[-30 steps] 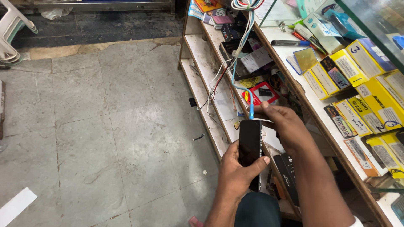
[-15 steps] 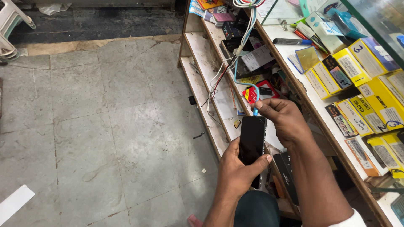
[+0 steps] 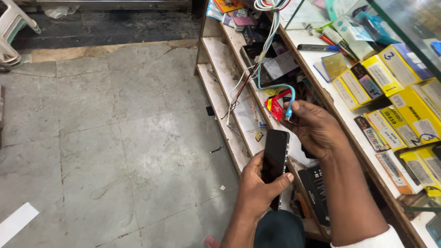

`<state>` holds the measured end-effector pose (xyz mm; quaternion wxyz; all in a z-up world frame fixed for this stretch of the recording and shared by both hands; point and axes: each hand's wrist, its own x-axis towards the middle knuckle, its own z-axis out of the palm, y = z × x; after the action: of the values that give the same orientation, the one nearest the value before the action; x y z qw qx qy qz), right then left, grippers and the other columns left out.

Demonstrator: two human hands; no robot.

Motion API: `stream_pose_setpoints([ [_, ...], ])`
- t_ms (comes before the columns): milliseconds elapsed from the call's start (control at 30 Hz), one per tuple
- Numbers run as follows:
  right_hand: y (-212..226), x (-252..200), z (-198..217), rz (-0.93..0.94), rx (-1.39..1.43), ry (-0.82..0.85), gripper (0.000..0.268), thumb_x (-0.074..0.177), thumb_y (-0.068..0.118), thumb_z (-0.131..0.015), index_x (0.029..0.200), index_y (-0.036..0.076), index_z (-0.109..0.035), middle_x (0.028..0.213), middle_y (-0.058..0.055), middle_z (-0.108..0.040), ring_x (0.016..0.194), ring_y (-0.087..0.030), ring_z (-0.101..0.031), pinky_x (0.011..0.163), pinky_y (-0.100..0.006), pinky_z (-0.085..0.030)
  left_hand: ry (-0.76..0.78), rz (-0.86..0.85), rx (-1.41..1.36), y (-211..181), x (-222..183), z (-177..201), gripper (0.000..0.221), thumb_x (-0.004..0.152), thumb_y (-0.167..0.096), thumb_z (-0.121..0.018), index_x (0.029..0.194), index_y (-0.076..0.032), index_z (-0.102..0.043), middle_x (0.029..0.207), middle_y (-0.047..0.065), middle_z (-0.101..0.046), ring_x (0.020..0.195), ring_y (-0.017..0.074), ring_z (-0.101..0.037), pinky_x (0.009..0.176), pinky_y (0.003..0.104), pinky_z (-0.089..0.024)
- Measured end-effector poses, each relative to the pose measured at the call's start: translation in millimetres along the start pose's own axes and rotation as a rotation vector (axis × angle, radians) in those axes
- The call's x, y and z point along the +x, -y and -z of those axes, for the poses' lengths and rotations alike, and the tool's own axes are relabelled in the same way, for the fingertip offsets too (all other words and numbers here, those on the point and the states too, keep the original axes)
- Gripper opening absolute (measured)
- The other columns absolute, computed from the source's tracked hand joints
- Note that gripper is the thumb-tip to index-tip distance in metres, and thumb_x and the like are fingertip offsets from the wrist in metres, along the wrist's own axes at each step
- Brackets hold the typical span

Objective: The person uses a screwdriver to remove screws from a disassembled smartphone on a workbench. They then connect a charging cable to the phone's internal port to test functionality.

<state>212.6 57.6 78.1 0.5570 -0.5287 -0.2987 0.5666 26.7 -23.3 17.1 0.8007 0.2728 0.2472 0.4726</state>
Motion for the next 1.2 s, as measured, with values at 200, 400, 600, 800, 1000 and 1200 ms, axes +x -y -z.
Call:
stream_pose_setpoints([
  [200,-3.9,-7.6,17.8,0.016,0.182,0.103,0.022,0.098,0.016,-0.071,0.117,0.004,-0.072,0.096,-0.007,-0.074,0.095,-0.021,-0.07,0.103,-0.047,-0.054,0.327,0.094,-0.3,1.1,2.9,13.3,0.076,0.083,-0.019,-0.076,0.147,0.011,-0.049,0.123,0.024,-0.07,0.093,0.0248,-0.075,0.075,0.03,-0.062],
  [400,-4.7,-20.8,17.8,0.027,0.219,0.16,0.023,0.098,0.014,-0.069,0.117,0.002,-0.069,0.101,-0.009,-0.075,0.101,-0.022,-0.071,0.105,-0.049,-0.053,0.652,0.193,-0.673,4.2,-5.3,20.4,0.106,0.086,-0.041,-0.075,0.159,0.022,-0.031,0.123,0.037,-0.064,0.089,0.0341,-0.075,0.069,0.034,-0.063],
  [600,-2.0,-40.2,5.6,0.021,0.315,0.242,0.022,0.104,0.018,-0.064,0.119,0.002,-0.066,0.107,-0.012,-0.073,0.105,-0.023,-0.071,0.096,-0.043,-0.054,0.638,0.255,-0.956,5.1,-2.0,18.7,0.109,0.085,-0.043,-0.07,0.16,0.024,-0.026,0.118,0.042,-0.062,0.086,0.0423,-0.075,0.068,0.043,-0.064],
  [800,-1.7,-54.4,-10.1,-0.115,0.368,0.356,0.028,0.102,0.017,-0.066,0.123,-0.002,-0.062,0.111,-0.017,-0.072,0.09,-0.022,-0.075,0.056,-0.024,-0.06,0.623,0.27,-0.876,8.0,-3.9,15.6,0.108,0.093,-0.056,-0.059,0.162,0.021,-0.028,0.12,0.043,-0.061,0.088,0.0435,-0.074,0.07,0.045,-0.064],
  [1000,-19.3,-40.8,0.3,0.007,0.166,0.125,0.021,0.099,0.01,-0.068,0.118,0.001,-0.064,0.106,-0.014,-0.075,0.083,-0.018,-0.074,0.068,-0.03,-0.064,0.464,0.372,-0.71,-5.7,-2.7,9.1,0.095,0.092,-0.059,-0.046,0.157,0.009,-0.035,0.135,0.038,-0.062,0.107,0.0437,-0.074,0.071,0.044,-0.064],
  [1200,-28.9,-30.4,12.5,0.034,0.15,0.059,0.018,0.096,0.006,-0.068,0.113,-0.001,-0.067,0.101,-0.014,-0.076,0.085,-0.016,-0.075,0.077,-0.029,-0.063,0.171,0.215,-0.105,-11.0,2.1,15.2,0.064,0.103,-0.047,-0.045,0.134,0.006,-0.06,0.115,0.021,-0.075,0.095,0.0229,-0.077,0.073,0.032,-0.065],
])
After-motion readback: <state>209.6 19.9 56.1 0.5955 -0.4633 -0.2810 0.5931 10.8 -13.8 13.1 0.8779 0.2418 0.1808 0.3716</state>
